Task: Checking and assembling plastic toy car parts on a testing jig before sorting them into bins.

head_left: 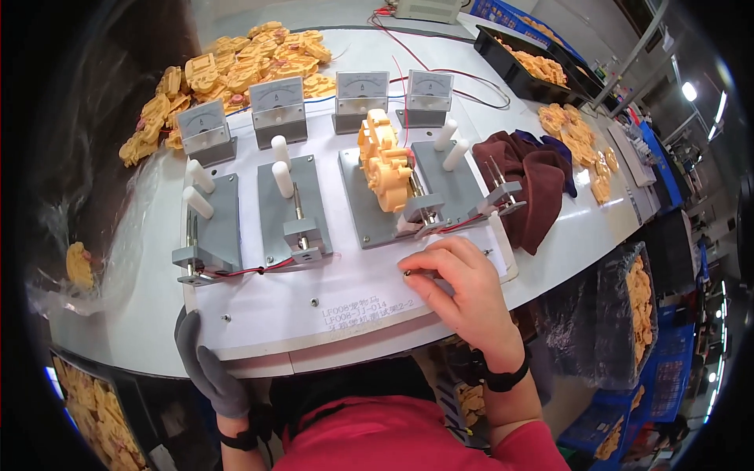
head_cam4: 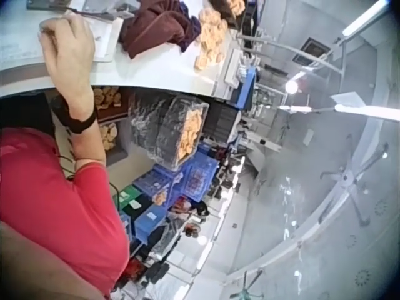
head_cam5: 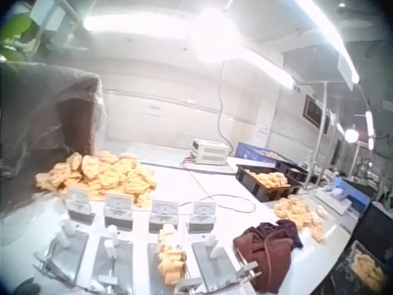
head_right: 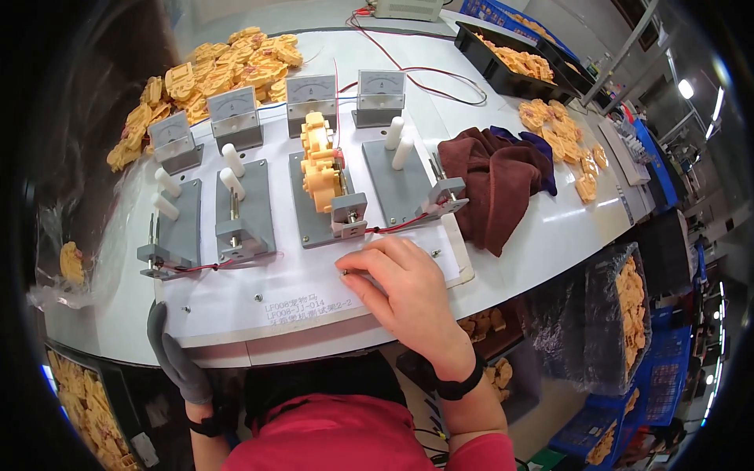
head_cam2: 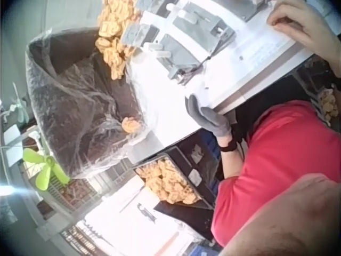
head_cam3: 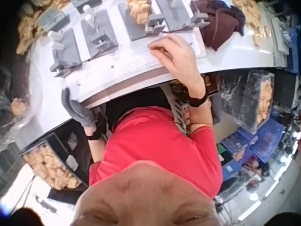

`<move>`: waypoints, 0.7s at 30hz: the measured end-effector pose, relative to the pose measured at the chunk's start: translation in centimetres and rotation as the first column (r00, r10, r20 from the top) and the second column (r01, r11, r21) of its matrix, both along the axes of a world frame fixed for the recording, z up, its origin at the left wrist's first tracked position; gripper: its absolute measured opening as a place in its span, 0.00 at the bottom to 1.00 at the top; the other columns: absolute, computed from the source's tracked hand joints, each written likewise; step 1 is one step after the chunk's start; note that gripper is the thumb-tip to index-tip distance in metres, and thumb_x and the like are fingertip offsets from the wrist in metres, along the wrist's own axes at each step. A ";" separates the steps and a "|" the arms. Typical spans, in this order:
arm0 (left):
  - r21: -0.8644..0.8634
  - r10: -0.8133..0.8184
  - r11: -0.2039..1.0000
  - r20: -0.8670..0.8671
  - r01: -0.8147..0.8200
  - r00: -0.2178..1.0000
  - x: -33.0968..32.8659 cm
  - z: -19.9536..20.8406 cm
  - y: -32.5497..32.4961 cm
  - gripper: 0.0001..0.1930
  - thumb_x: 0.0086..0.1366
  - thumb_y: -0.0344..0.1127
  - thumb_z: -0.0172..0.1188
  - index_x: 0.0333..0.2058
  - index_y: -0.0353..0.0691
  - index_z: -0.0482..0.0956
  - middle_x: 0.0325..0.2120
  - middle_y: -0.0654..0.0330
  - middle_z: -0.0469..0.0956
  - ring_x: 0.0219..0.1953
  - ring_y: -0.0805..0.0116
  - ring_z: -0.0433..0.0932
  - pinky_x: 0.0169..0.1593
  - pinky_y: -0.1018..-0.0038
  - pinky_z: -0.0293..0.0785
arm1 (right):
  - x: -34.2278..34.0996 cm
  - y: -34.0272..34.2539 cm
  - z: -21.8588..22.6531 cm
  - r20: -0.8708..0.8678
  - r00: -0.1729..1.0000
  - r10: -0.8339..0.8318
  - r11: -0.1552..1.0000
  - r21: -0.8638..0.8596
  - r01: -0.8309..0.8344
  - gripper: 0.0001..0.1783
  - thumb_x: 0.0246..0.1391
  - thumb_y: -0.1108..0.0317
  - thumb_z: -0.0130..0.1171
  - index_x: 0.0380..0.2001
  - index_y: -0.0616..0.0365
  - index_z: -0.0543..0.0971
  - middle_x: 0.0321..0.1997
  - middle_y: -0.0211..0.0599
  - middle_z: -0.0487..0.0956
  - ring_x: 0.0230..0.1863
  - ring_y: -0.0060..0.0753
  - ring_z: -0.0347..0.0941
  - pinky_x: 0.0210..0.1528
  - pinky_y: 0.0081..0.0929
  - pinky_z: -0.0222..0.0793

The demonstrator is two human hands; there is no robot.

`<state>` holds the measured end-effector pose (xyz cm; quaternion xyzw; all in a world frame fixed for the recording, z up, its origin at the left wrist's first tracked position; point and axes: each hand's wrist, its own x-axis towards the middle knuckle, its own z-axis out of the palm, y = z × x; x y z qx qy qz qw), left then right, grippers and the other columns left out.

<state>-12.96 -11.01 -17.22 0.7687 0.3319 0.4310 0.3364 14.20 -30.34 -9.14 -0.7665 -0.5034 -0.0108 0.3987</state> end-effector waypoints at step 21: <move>-0.039 0.003 0.999 0.003 -0.003 1.000 0.7 -0.4 -0.1 0.24 0.70 0.40 0.37 0.56 0.27 0.66 0.58 0.44 0.65 0.62 0.52 0.63 0.65 0.61 0.54 | 0.1 -0.8 0.3 0.010 1.000 -0.013 0.997 -0.072 0.014 0.09 0.48 0.75 0.64 0.35 0.58 0.81 0.33 0.37 0.75 0.36 0.37 0.73 0.37 0.27 0.71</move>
